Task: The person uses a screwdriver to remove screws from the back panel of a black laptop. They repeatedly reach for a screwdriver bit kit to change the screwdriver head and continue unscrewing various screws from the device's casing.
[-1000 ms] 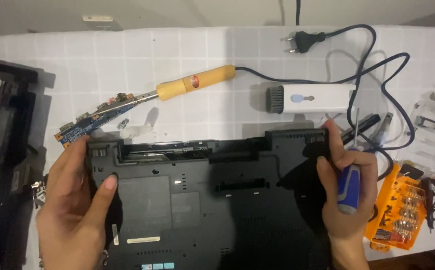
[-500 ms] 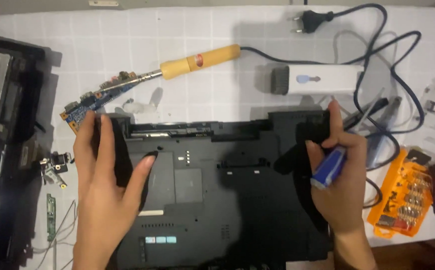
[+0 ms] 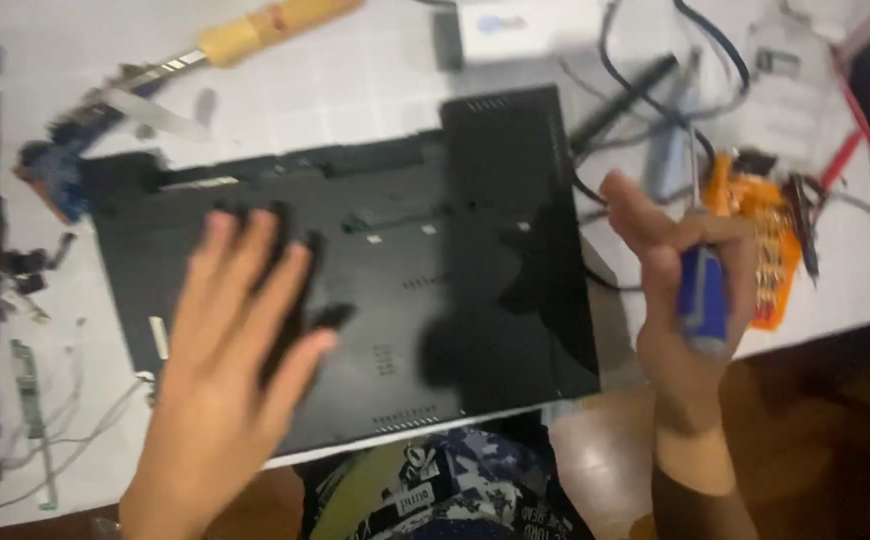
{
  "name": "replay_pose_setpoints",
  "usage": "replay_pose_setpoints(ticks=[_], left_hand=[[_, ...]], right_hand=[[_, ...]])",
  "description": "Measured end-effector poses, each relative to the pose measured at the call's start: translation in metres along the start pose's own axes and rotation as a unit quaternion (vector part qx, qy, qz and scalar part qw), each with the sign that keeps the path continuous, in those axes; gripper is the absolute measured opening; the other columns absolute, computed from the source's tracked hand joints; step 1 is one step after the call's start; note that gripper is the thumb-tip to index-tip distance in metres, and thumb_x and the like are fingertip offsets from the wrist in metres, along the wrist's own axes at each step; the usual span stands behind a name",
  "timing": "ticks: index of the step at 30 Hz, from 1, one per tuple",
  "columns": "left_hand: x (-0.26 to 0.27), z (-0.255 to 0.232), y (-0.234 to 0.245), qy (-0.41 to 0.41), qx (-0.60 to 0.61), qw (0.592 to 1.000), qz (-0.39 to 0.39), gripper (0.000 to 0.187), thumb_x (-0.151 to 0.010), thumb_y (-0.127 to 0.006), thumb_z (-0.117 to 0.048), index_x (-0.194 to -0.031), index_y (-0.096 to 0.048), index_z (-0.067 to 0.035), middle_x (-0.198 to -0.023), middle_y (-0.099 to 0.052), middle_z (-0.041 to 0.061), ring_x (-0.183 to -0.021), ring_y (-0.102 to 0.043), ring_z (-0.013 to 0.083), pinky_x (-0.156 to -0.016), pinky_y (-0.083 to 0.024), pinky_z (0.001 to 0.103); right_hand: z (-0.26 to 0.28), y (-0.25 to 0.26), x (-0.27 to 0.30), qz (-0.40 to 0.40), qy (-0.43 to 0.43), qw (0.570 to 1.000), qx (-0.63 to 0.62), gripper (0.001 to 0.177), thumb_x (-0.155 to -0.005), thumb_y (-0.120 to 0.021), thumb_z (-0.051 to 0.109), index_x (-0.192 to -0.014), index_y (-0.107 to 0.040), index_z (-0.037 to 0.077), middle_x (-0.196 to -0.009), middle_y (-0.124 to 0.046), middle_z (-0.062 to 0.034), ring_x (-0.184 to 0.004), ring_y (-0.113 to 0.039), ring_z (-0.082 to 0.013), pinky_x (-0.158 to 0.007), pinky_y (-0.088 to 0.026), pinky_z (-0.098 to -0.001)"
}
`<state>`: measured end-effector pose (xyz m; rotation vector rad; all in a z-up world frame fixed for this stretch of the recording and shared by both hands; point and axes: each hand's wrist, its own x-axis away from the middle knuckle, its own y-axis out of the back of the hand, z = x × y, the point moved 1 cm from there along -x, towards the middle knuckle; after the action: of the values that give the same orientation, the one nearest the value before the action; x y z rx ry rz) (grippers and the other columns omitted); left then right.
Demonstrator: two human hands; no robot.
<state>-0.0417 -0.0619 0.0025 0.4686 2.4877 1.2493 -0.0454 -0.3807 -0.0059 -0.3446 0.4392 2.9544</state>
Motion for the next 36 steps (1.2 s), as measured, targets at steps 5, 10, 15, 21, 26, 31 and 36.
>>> replay_pose_setpoints(ticks=[5, 10, 15, 21, 26, 31, 36], left_hand=[[0.004, -0.046, -0.037, -0.107, -0.020, 0.992, 0.059, 0.075, -0.097, -0.074, -0.038, -0.157, -0.040, -0.008, -0.167, -0.034, 0.015, -0.158, -0.029, 0.0362, -0.130, -0.025, 0.065], [-0.002, -0.079, -0.070, -0.189, -0.090, 0.973, 0.093, 0.083, -0.094, -0.076, -0.049, -0.154, -0.042, -0.002, -0.164, -0.035, 0.017, -0.154, -0.030, 0.0401, -0.124, -0.030, 0.062], [0.004, -0.091, -0.090, -0.220, -0.185, 0.956, 0.064, 0.084, -0.099, -0.074, -0.050, -0.156, -0.038, -0.001, -0.162, -0.036, 0.025, -0.153, -0.034, 0.0412, -0.126, -0.032, 0.056], [0.009, -0.096, -0.096, -0.252, -0.285, 0.924, 0.039, 0.074, -0.107, -0.060, -0.051, -0.154, -0.044, 0.003, -0.160, -0.040, 0.028, -0.150, -0.036, 0.0429, -0.123, -0.036, 0.057], [0.010, -0.103, -0.095, -0.263, -0.328, 0.907, 0.025, 0.071, -0.106, -0.056, -0.049, -0.153, -0.045, 0.003, -0.159, -0.043, 0.026, -0.150, -0.038, 0.0415, -0.123, -0.036, 0.054], [0.011, -0.107, -0.094, -0.268, -0.330, 0.905, 0.027, 0.069, -0.106, -0.055, -0.047, -0.152, -0.046, 0.004, -0.159, -0.044, 0.027, -0.150, -0.039, 0.0416, -0.123, -0.036, 0.054], [0.012, -0.106, -0.096, -0.261, -0.295, 0.919, 0.025, 0.071, -0.104, -0.060, -0.044, -0.152, -0.045, 0.005, -0.159, -0.043, 0.028, -0.151, -0.037, 0.0427, -0.123, -0.036, 0.057]], right_hand=[[-0.011, 0.020, 0.047, -0.053, 0.013, 0.994, 0.091, 0.026, -0.114, -0.043, 0.036, -0.111, -0.036, 0.010, -0.110, -0.071, -0.0243, -0.106, -0.075, -0.0337, -0.098, -0.057, -0.0388], [-0.038, 0.036, 0.086, 0.003, 0.072, 0.997, 0.032, 0.027, -0.112, -0.046, 0.034, -0.114, -0.045, 0.007, -0.120, -0.069, -0.0216, -0.114, -0.076, -0.0335, -0.100, -0.069, -0.0416], [-0.046, 0.044, 0.109, 0.093, 0.109, 0.988, 0.057, 0.035, -0.088, -0.073, 0.022, -0.099, -0.043, 0.008, -0.128, -0.065, -0.0271, -0.128, -0.066, -0.0394, -0.125, -0.043, -0.0579], [-0.053, 0.043, 0.116, 0.063, 0.095, 0.990, 0.082, 0.038, -0.082, -0.084, 0.006, -0.089, -0.046, 0.010, -0.120, -0.070, -0.0207, -0.125, -0.068, -0.0338, -0.117, -0.053, -0.0450], [-0.046, 0.049, 0.113, 0.054, 0.035, 0.997, 0.048, 0.033, -0.087, -0.078, 0.012, -0.087, -0.044, 0.013, -0.115, -0.073, -0.0201, -0.122, -0.070, -0.0338, -0.111, -0.055, -0.0420], [-0.036, 0.056, 0.114, 0.066, -0.011, 0.997, 0.027, 0.028, -0.093, -0.069, 0.026, -0.090, -0.042, 0.018, -0.118, -0.075, -0.0153, -0.127, -0.069, -0.0369, -0.114, -0.050, -0.0441], [-0.029, 0.054, 0.112, 0.040, 0.014, 0.999, -0.008, 0.021, -0.091, -0.074, 0.019, -0.096, -0.056, 0.011, -0.106, -0.074, -0.0081, -0.105, -0.071, -0.0205, -0.104, -0.054, -0.0359]])
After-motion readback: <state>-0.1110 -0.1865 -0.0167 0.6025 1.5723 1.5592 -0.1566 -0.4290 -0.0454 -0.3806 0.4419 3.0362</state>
